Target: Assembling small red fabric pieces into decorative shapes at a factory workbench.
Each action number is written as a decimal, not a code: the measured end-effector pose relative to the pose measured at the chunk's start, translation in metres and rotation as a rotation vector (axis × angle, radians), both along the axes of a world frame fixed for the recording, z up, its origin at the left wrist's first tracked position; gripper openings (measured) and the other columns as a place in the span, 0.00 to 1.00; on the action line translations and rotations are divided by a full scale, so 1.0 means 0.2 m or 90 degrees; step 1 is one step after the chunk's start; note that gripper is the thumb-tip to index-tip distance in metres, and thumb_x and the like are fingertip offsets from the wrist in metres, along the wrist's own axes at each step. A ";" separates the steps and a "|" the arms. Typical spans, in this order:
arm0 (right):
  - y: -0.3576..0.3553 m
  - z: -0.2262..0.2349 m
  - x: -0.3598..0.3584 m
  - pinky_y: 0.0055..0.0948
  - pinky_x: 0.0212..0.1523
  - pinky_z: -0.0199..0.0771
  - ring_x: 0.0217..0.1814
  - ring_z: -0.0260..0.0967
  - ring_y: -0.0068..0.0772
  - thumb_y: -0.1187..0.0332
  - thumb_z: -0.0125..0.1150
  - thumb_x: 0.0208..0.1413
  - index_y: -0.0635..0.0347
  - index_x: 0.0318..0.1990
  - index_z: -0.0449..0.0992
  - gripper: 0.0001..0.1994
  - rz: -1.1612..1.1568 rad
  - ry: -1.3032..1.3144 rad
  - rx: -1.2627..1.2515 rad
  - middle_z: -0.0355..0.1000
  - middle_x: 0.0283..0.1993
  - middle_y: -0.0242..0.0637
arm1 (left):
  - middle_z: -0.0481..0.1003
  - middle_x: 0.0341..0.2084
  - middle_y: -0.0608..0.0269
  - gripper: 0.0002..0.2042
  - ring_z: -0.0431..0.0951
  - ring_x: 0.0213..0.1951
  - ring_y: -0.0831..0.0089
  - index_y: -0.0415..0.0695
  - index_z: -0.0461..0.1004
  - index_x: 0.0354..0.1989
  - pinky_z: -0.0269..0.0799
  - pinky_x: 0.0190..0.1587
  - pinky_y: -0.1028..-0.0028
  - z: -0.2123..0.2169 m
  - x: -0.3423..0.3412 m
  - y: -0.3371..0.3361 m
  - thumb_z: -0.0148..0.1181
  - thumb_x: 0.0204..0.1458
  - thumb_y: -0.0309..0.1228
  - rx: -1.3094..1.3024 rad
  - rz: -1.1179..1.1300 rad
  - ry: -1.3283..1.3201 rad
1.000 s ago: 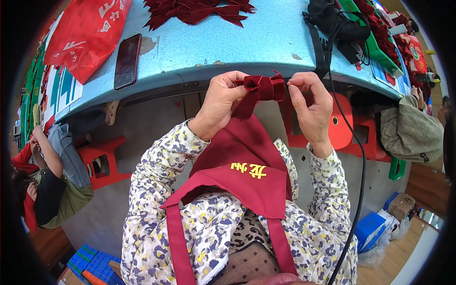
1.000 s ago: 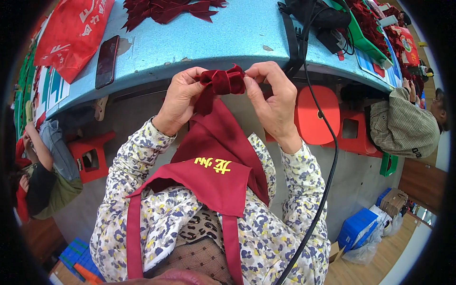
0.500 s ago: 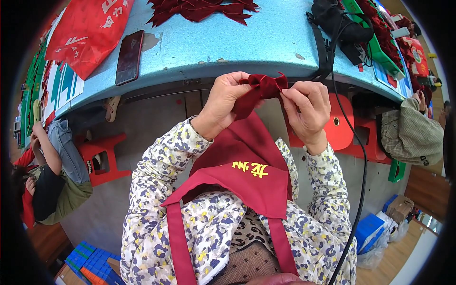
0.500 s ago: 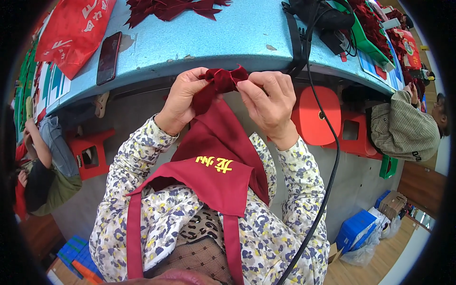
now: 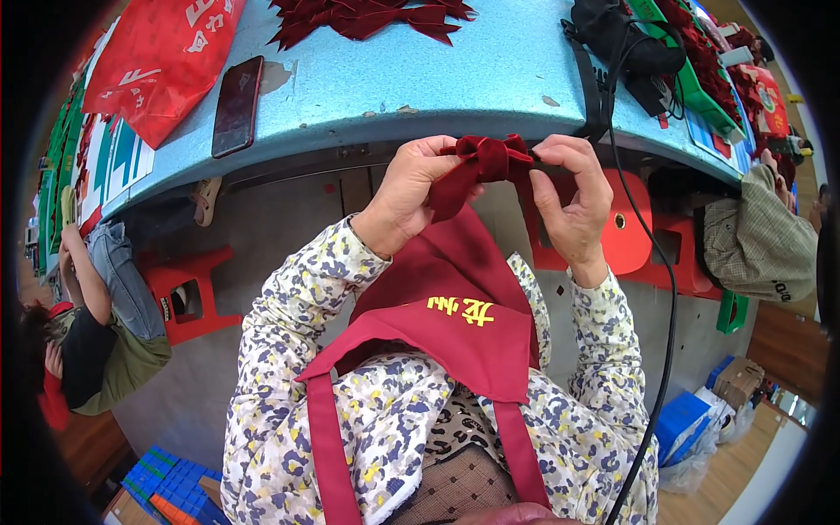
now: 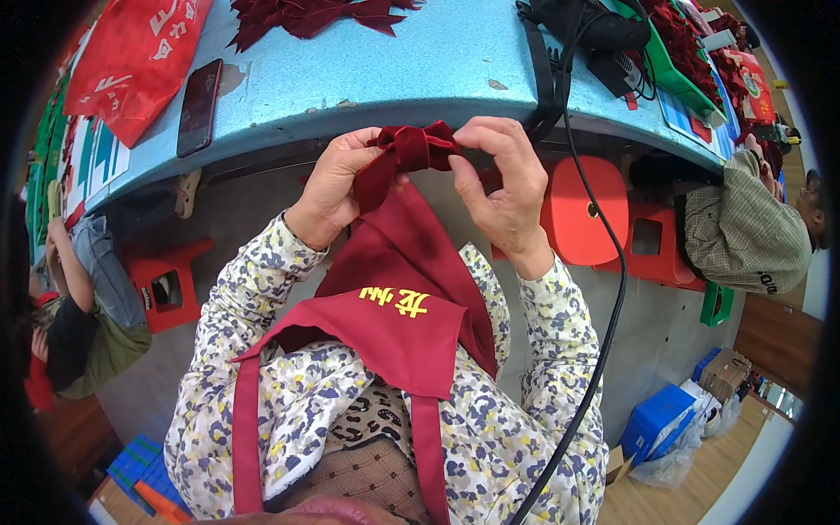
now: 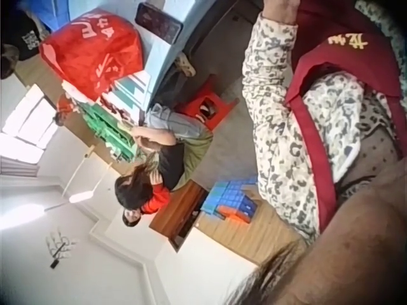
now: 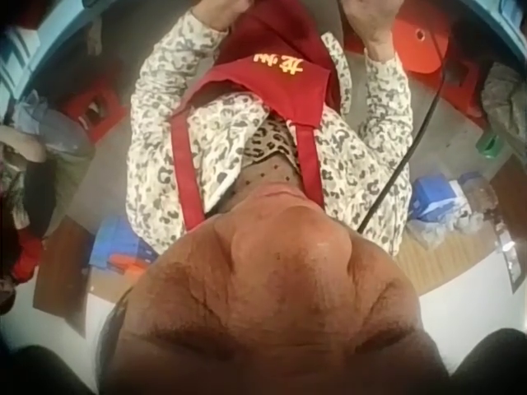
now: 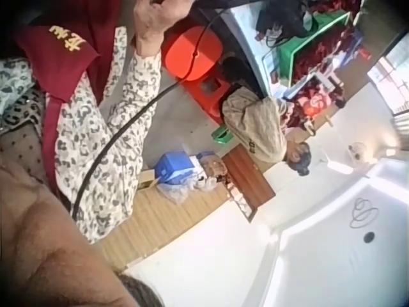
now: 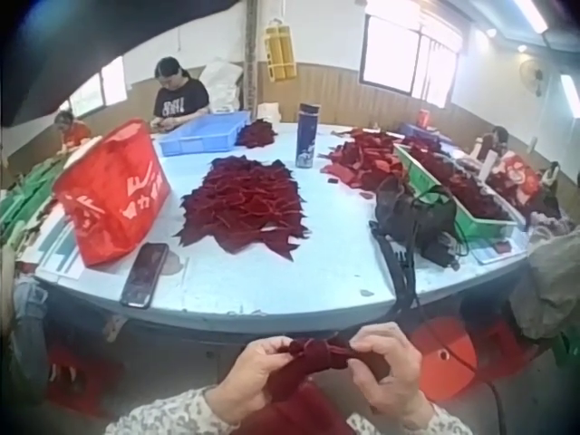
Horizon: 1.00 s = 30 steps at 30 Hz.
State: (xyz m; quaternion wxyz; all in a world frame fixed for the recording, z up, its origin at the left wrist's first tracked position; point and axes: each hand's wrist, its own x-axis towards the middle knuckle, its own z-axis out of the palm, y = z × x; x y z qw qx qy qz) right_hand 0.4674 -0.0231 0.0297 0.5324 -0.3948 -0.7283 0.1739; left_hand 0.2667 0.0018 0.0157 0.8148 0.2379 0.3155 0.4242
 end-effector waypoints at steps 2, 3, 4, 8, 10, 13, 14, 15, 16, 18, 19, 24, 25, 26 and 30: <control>0.00 0.01 -0.02 0.27 0.41 0.67 0.40 0.67 0.34 0.82 0.60 0.42 0.63 0.38 0.72 0.13 -0.008 -0.073 0.063 0.69 0.41 0.41 | 0.76 0.30 0.53 0.06 0.78 0.26 0.69 0.35 0.72 0.36 0.77 0.29 0.75 -0.02 -0.01 0.00 0.52 0.50 0.18 -0.003 0.000 -0.005; 0.00 0.01 -0.02 0.27 0.41 0.67 0.40 0.67 0.34 0.82 0.60 0.42 0.63 0.38 0.72 0.13 -0.008 -0.073 0.063 0.69 0.41 0.41 | 0.76 0.32 0.53 0.06 0.78 0.28 0.70 0.35 0.71 0.37 0.77 0.31 0.75 -0.03 -0.01 0.00 0.51 0.50 0.19 0.006 -0.006 0.002; 0.00 0.01 -0.03 0.27 0.41 0.67 0.40 0.67 0.34 0.82 0.61 0.41 0.63 0.37 0.72 0.13 -0.009 -0.101 0.078 0.69 0.41 0.41 | 0.76 0.33 0.54 0.07 0.78 0.29 0.71 0.35 0.71 0.38 0.77 0.33 0.75 -0.04 -0.02 0.00 0.51 0.51 0.19 0.015 -0.011 0.009; -0.01 0.00 -0.05 0.29 0.40 0.67 0.40 0.66 0.36 0.81 0.62 0.39 0.62 0.36 0.73 0.13 -0.016 -0.149 0.119 0.69 0.40 0.41 | 0.76 0.34 0.56 0.07 0.78 0.30 0.74 0.36 0.71 0.38 0.76 0.35 0.76 -0.04 -0.03 -0.02 0.51 0.50 0.19 0.021 -0.009 0.029; -0.02 -0.01 -0.06 0.31 0.40 0.67 0.39 0.66 0.37 0.80 0.63 0.38 0.61 0.36 0.73 0.13 -0.027 -0.139 0.142 0.69 0.39 0.40 | 0.76 0.33 0.56 0.07 0.78 0.30 0.74 0.36 0.72 0.37 0.76 0.35 0.77 -0.05 -0.03 -0.03 0.51 0.50 0.19 0.021 -0.006 0.034; -0.04 -0.01 -0.10 0.30 0.39 0.66 0.38 0.66 0.36 0.79 0.64 0.37 0.60 0.36 0.74 0.14 -0.013 -0.159 0.177 0.69 0.37 0.38 | 0.77 0.31 0.59 0.06 0.77 0.30 0.77 0.37 0.72 0.35 0.75 0.35 0.79 -0.09 -0.05 -0.04 0.52 0.49 0.18 0.049 0.009 0.064; -0.05 -0.01 -0.11 0.30 0.38 0.66 0.38 0.65 0.36 0.79 0.65 0.37 0.59 0.35 0.74 0.14 -0.008 -0.169 0.195 0.69 0.36 0.37 | 0.77 0.31 0.59 0.06 0.77 0.30 0.77 0.37 0.72 0.35 0.75 0.35 0.79 -0.09 -0.04 -0.04 0.52 0.49 0.18 0.048 0.009 0.063; -0.05 -0.01 -0.12 0.30 0.38 0.66 0.38 0.65 0.36 0.79 0.65 0.37 0.59 0.35 0.74 0.14 -0.008 -0.169 0.195 0.69 0.36 0.37 | 0.76 0.30 0.61 0.06 0.77 0.29 0.79 0.37 0.73 0.34 0.73 0.34 0.81 -0.09 -0.04 -0.04 0.53 0.49 0.18 0.064 0.014 0.085; -0.04 -0.01 -0.14 0.30 0.37 0.65 0.37 0.65 0.35 0.78 0.65 0.36 0.59 0.35 0.75 0.14 -0.016 -0.185 0.197 0.68 0.35 0.37 | 0.76 0.29 0.62 0.05 0.76 0.28 0.80 0.38 0.73 0.33 0.72 0.32 0.82 -0.10 -0.04 -0.05 0.53 0.48 0.18 0.080 0.018 0.108; -0.04 -0.02 -0.16 0.30 0.36 0.64 0.36 0.65 0.34 0.78 0.65 0.36 0.58 0.34 0.75 0.14 -0.034 -0.217 0.200 0.68 0.33 0.35 | 0.76 0.28 0.63 0.05 0.75 0.28 0.82 0.38 0.73 0.32 0.71 0.31 0.84 -0.09 -0.04 -0.06 0.54 0.48 0.18 0.095 0.023 0.129; -0.04 -0.02 -0.17 0.30 0.36 0.64 0.36 0.65 0.34 0.78 0.65 0.36 0.58 0.34 0.75 0.14 -0.033 -0.216 0.200 0.68 0.33 0.35 | 0.76 0.27 0.64 0.04 0.74 0.27 0.83 0.38 0.73 0.32 0.69 0.30 0.85 -0.08 -0.04 -0.06 0.54 0.48 0.19 0.111 0.024 0.150; -0.04 -0.04 -0.22 0.31 0.33 0.63 0.34 0.64 0.34 0.77 0.66 0.35 0.58 0.33 0.75 0.13 -0.070 -0.310 0.200 0.67 0.32 0.34 | 0.75 0.25 0.68 0.04 0.71 0.25 0.87 0.39 0.74 0.31 0.63 0.26 0.87 -0.07 -0.06 -0.08 0.55 0.47 0.19 0.174 0.042 0.221; -0.04 -0.04 -0.23 0.32 0.33 0.63 0.34 0.64 0.34 0.77 0.65 0.35 0.58 0.33 0.75 0.13 -0.080 -0.329 0.197 0.67 0.31 0.34 | 0.75 0.24 0.69 0.04 0.70 0.24 0.88 0.39 0.74 0.31 0.62 0.26 0.88 -0.08 -0.06 -0.08 0.56 0.47 0.19 0.189 0.049 0.236; -0.05 -0.05 -0.24 0.32 0.33 0.63 0.34 0.64 0.34 0.77 0.65 0.35 0.58 0.33 0.75 0.13 -0.090 -0.348 0.193 0.67 0.31 0.34 | 0.75 0.24 0.69 0.04 0.70 0.24 0.88 0.39 0.74 0.31 0.62 0.26 0.88 -0.08 -0.07 -0.08 0.56 0.47 0.19 0.188 0.050 0.236; -0.04 -0.11 -0.25 0.31 0.37 0.62 0.35 0.65 0.34 0.77 0.65 0.34 0.58 0.32 0.74 0.13 -0.070 -0.234 0.093 0.68 0.33 0.34 | 0.75 0.23 0.66 0.03 0.73 0.24 0.82 0.37 0.75 0.28 0.67 0.26 0.83 -0.09 -0.10 -0.06 0.57 0.46 0.20 0.139 -0.016 0.198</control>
